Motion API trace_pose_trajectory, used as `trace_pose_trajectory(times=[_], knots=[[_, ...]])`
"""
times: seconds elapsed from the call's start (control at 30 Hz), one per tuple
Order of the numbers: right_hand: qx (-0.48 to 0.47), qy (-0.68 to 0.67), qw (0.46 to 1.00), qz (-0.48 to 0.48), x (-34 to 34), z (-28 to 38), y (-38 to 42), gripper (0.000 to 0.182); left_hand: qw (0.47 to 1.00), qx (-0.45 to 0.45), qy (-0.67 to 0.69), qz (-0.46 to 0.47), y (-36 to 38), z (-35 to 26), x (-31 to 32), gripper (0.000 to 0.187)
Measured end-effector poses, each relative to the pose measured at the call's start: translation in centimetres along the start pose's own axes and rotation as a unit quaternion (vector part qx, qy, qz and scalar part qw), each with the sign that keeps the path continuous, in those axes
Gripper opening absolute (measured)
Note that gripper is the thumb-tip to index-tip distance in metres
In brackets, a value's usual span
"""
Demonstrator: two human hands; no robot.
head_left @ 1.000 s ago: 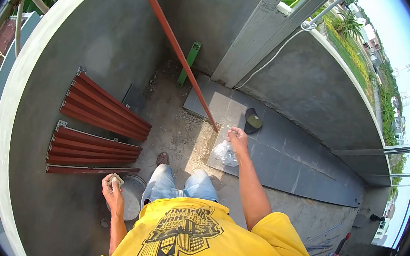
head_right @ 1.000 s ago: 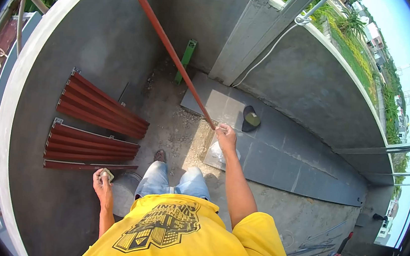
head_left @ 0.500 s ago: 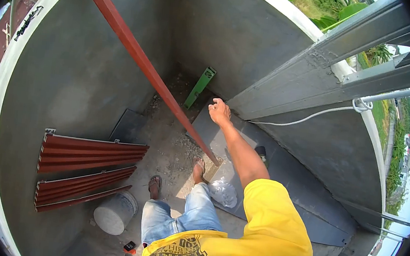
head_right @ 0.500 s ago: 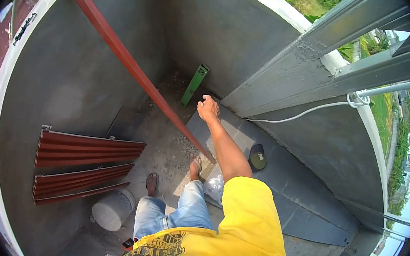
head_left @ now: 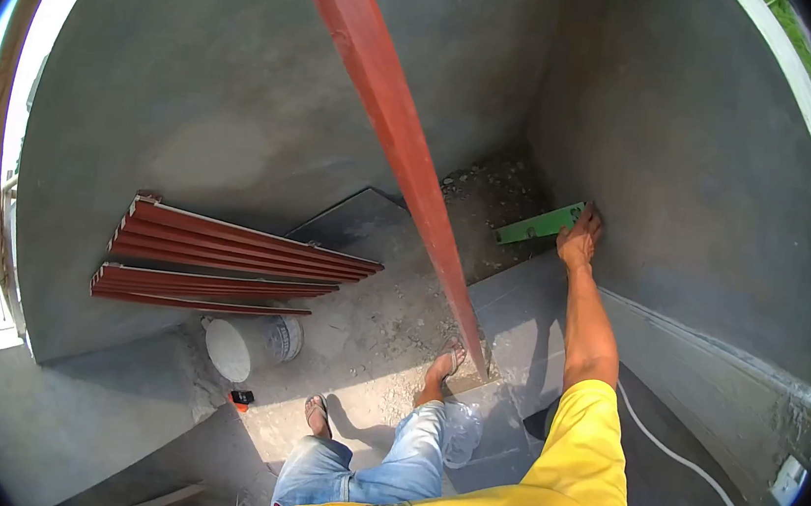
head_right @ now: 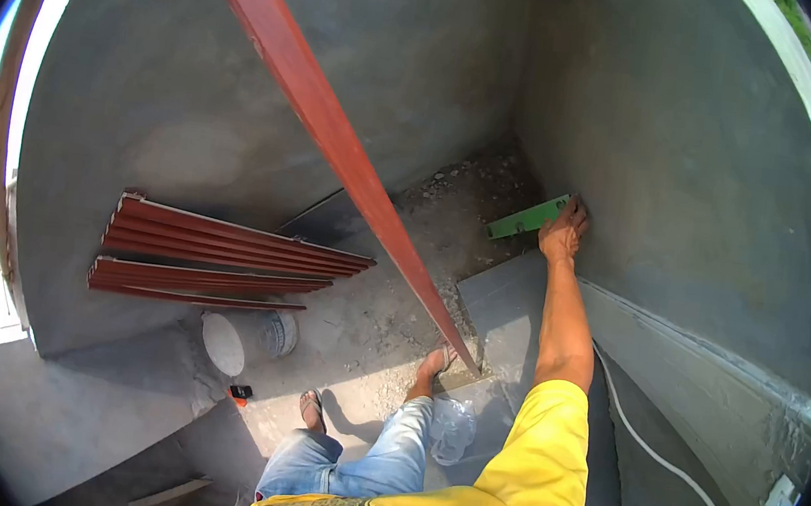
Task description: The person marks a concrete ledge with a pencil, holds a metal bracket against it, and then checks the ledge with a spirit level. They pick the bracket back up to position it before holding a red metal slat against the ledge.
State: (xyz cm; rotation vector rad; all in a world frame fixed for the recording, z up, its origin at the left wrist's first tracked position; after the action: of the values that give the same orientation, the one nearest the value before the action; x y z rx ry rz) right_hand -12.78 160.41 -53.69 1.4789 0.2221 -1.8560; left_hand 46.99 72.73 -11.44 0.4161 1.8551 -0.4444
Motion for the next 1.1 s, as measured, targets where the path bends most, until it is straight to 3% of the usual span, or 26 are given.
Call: trace_pose_trajectory(times=[0.07,0.1,0.13,0.17,0.3,0.37,0.47,0.6,0.73,0.83,0.97,1.03,1.1], knots=[[0.008,0.001,0.999,-0.032,-1.2,0.9,0.1,0.082,0.996,0.060,0.058,-0.023,0.9,1.2,-2.5,0.025],[0.023,0.001,0.999,-0.037,-1.8,1.2,0.3,0.077,0.972,0.140,0.191,-0.014,0.6,1.0,-3.1,0.025],[0.017,0.046,0.998,-0.026,-1.9,1.5,0.4,0.068,0.991,0.116,-0.008,-0.067,1.7,2.2,-3.8,0.018],[0.010,0.089,0.996,-0.021,-1.5,1.9,0.2,0.060,0.995,-0.069,0.030,-0.060,6.2,-2.5,-3.0,0.014],[-0.036,0.023,0.998,0.037,3.6,-0.9,-1.0,0.049,0.991,-0.135,0.013,0.020,7.9,-2.2,-1.8,0.019],[0.023,0.005,0.995,0.096,3.0,-0.7,0.9,0.046,0.988,-0.149,0.031,0.026,8.3,-1.1,-0.9,0.019],[-0.006,-0.001,0.999,0.043,0.2,-1.5,4.6,0.045,0.985,-0.170,0.030,0.015,9.1,-1.7,0.1,0.019],[-0.028,-0.006,0.999,-0.028,-8.9,-1.7,10.6,0.045,0.980,-0.191,0.048,0.030,8.6,-0.9,2.1,0.016],[-0.017,0.009,0.992,-0.128,-20.0,-1.3,18.4,0.041,0.973,-0.204,0.102,0.037,6.2,3.5,5.7,0.017],[-0.006,0.001,0.978,-0.211,-27.8,-1.4,25.5,0.039,0.966,-0.215,0.137,0.033,3.4,10.4,9.8,0.019],[-0.016,0.020,0.941,-0.338,-38.2,-0.6,39.0,0.040,0.957,-0.203,0.201,0.057,-3.6,13.8,14.3,0.019],[0.061,0.029,0.938,-0.339,-43.7,2.7,49.9,0.043,0.953,-0.197,0.218,0.078,-7.1,16.9,15.7,0.019],[-0.011,0.042,0.910,-0.412,-49.2,2.1,56.2,0.041,0.965,-0.128,0.203,0.110,-10.8,20.2,16.8,0.019]])
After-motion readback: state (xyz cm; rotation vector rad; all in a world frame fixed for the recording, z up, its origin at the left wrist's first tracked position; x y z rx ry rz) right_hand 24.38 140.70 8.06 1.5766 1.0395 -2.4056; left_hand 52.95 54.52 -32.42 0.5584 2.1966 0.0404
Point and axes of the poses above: each hand's wrist, its own y-axis away from the middle knuckle, its own x-axis out of the palm, z = x × y, the point moved 5 cm from there along -y, towards the middle knuckle, and after that the axes turned 12 degrees about x, right-handed, at the moved point
